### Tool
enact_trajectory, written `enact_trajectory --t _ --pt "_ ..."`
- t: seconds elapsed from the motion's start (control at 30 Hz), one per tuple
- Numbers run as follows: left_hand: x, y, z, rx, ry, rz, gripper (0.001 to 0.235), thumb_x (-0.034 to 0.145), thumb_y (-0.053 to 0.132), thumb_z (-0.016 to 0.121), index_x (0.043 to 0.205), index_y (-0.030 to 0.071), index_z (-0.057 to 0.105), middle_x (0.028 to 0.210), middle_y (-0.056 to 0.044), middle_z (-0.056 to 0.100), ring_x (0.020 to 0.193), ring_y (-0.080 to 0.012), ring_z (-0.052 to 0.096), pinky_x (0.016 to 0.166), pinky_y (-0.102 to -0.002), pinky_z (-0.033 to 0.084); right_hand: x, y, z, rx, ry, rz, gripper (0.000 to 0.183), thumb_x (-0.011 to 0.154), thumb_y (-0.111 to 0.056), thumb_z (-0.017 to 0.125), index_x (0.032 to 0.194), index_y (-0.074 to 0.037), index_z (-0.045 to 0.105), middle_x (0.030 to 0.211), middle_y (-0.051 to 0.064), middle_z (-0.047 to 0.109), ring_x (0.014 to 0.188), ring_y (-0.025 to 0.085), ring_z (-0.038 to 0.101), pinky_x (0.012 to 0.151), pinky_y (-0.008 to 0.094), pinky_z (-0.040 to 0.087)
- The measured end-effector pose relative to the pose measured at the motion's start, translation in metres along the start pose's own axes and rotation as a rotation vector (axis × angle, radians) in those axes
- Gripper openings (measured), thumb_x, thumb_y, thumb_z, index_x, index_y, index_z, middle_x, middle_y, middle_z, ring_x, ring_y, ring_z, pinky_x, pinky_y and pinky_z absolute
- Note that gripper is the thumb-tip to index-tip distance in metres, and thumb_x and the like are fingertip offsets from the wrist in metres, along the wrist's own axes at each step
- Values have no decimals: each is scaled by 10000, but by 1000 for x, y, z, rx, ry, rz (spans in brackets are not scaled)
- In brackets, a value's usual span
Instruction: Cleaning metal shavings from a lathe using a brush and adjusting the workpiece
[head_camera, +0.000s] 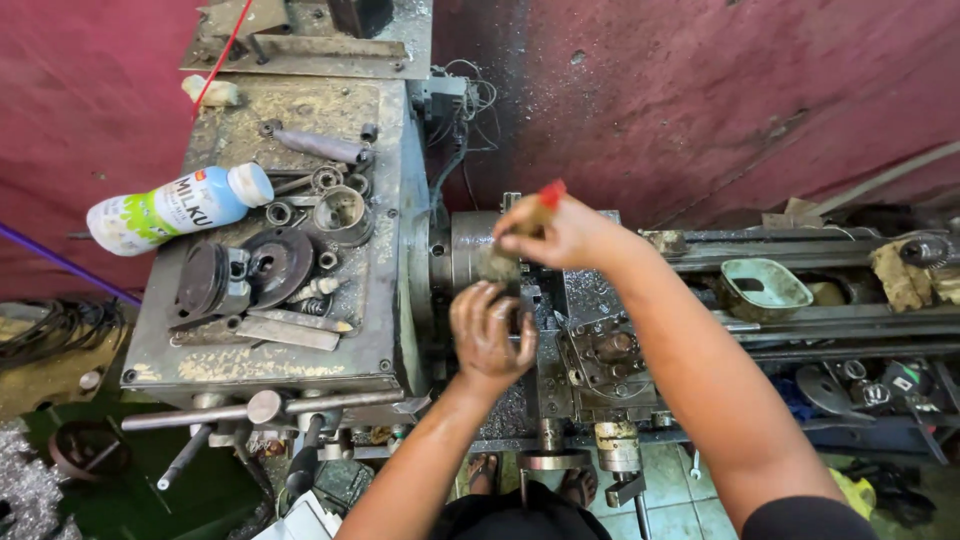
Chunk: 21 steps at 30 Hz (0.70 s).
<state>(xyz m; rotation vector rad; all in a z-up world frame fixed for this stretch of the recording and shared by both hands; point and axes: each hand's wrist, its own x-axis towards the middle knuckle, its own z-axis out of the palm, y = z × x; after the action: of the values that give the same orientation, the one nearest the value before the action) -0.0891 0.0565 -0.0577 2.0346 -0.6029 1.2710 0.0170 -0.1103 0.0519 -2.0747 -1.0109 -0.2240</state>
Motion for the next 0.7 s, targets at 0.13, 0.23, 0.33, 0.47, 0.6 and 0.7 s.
enact_trajectory --t 0.13,0.23,0.33,0.47,0.6,0.7 --pt "1 18 9 -120 -124 143 172 885 207 644 1030 126 599 1094 -120 579 1072 -341 624 928 -491 537 9 61 9 74 74 211 169 894 -259 764 982 -115 774 787 113 743 772 289 726 723 415 571" --pt "-19 14 29 -250 -127 264 164 916 219 524 825 131 628 868 -75 612 747 -271 661 708 -414 591 17 66 -9 -32 243 354 132 915 -299 750 923 -169 774 710 42 717 707 201 718 627 344 548" --pt "-19 12 29 -208 -72 291 240 918 231 556 699 148 608 701 -54 594 627 -224 631 641 -371 587 25 47 -9 -160 347 337 102 915 -238 724 920 -145 766 791 146 724 855 355 731 708 446 546" --pt "-9 19 23 -150 -46 287 267 932 278 547 698 181 629 711 -25 640 649 -188 651 658 -340 588 35 22 32 -24 270 219 157 886 -342 727 968 -224 790 772 50 752 796 261 750 721 355 591" --pt "-12 18 21 -136 -56 294 236 937 279 555 757 183 674 791 -17 719 704 -163 688 714 -335 601 25 46 15 -248 239 231 125 853 -241 744 952 -172 779 775 112 744 807 324 749 717 401 591" --pt "-20 13 16 -173 -84 309 196 931 241 552 812 147 677 905 -53 737 692 -197 672 735 -354 603 19 42 -11 -275 323 277 156 890 -301 695 911 -156 752 705 138 700 768 386 720 653 469 560"
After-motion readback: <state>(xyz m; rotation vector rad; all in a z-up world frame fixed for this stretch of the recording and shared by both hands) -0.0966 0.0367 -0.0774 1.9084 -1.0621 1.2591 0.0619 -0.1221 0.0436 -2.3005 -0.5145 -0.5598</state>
